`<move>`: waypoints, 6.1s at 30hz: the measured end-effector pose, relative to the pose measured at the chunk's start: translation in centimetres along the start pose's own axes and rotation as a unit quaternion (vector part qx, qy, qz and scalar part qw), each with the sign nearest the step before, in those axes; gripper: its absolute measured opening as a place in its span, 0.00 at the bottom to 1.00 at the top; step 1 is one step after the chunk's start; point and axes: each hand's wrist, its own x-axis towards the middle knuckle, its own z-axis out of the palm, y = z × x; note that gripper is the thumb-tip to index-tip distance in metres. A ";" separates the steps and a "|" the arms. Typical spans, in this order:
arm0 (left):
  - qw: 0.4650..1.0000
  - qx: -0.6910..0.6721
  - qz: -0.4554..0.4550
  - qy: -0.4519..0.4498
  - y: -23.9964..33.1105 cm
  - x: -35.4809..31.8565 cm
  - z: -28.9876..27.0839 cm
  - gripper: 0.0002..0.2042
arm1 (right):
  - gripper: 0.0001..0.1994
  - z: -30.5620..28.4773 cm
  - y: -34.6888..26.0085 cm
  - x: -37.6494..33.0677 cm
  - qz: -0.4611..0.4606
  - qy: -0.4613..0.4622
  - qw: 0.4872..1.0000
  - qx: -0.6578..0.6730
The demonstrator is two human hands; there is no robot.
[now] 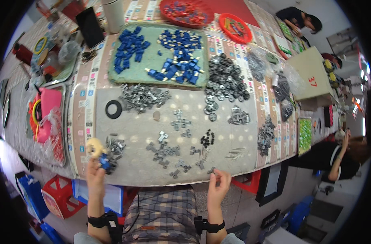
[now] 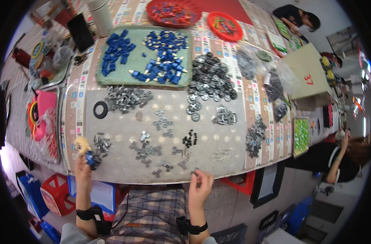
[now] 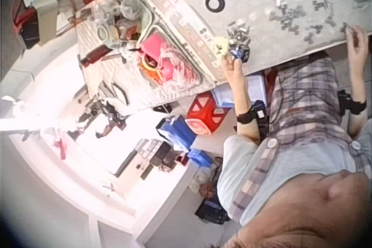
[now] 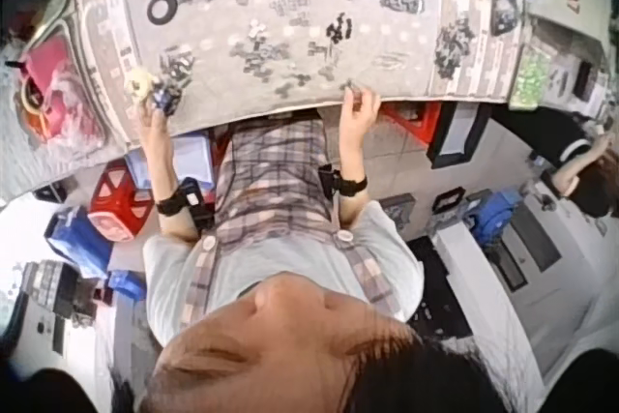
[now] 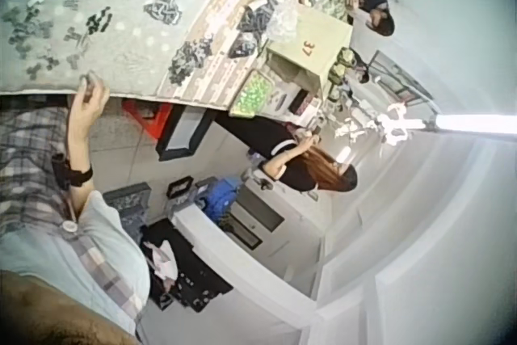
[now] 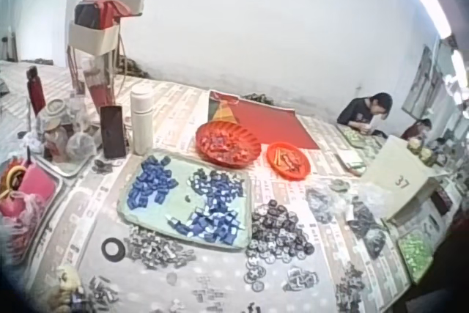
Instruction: The person assembles a toy figure by hand, joining small grey plastic pieces together and attaching them to the figurine. They pick up and sort through various components, occasionally handing items to another person before continuing to connect the pieces.
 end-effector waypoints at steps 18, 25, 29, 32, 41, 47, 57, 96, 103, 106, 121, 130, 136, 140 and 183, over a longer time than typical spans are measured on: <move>0.993 0.084 -0.066 0.052 2.3 9.9 -1.0 0.21 | 0.18 2.3 -0.4 0.2 0.048 -0.047 0.996 -0.054; 0.989 0.126 -0.045 0.064 2.3 9.8 0.6 0.21 | 0.15 3.5 -0.6 -0.2 -0.003 -0.057 0.998 -0.034; 0.985 0.147 -0.049 0.077 2.1 9.9 0.0 0.20 | 0.13 3.1 -1.4 0.6 0.011 -0.068 0.998 0.000; 0.988 0.134 -0.043 0.060 2.2 9.8 0.3 0.20 | 0.14 3.6 -1.3 1.5 0.011 -0.040 0.999 -0.016; 0.993 0.108 -0.041 0.041 1.4 10.0 -0.5 0.22 | 0.16 5.2 -2.4 2.0 -0.047 -0.073 0.991 -0.105; 0.993 0.107 -0.027 0.044 1.9 9.6 0.0 0.22 | 0.22 3.9 -2.5 0.6 -0.028 -0.068 0.996 -0.058; 0.992 0.117 -0.036 0.036 2.1 9.7 0.5 0.23 | 0.38 7.1 -2.4 -1.6 -0.175 -0.138 0.959 -0.173; 0.994 0.096 -0.002 0.050 1.9 9.4 -1.8 0.33 | 0.14 16.1 -12.2 14.0 -0.217 -0.126 0.952 -0.173; 0.993 0.108 -0.010 0.053 2.0 8.8 -2.6 0.29 | 0.15 17.2 -12.5 14.3 -0.229 -0.131 0.932 -0.246; 0.991 0.103 0.010 0.086 2.1 8.1 -3.0 0.26 | 0.13 17.2 -12.5 14.3 -0.229 -0.138 0.932 -0.243; 0.997 -0.009 0.059 -0.039 4.4 3.5 3.6 0.17 | 0.08 10.2 -12.8 10.8 0.207 -0.362 0.811 0.410; 0.976 0.020 0.050 -0.213 6.0 2.3 10.7 0.25 | 0.08 8.1 -12.9 6.5 0.241 -0.390 0.758 0.464; 0.965 0.095 0.116 -0.217 5.4 2.5 11.0 0.22 | 0.09 7.6 -12.5 5.5 0.199 -0.375 0.792 0.438; 0.966 0.104 0.082 -0.222 5.5 2.1 11.3 0.19 | 0.10 7.1 -12.3 5.1 0.195 -0.381 0.794 0.431; 0.958 -0.057 0.047 -0.278 3.7 0.0 11.0 0.25 | 0.15 5.9 -11.5 2.0 -0.193 -0.166 0.950 0.183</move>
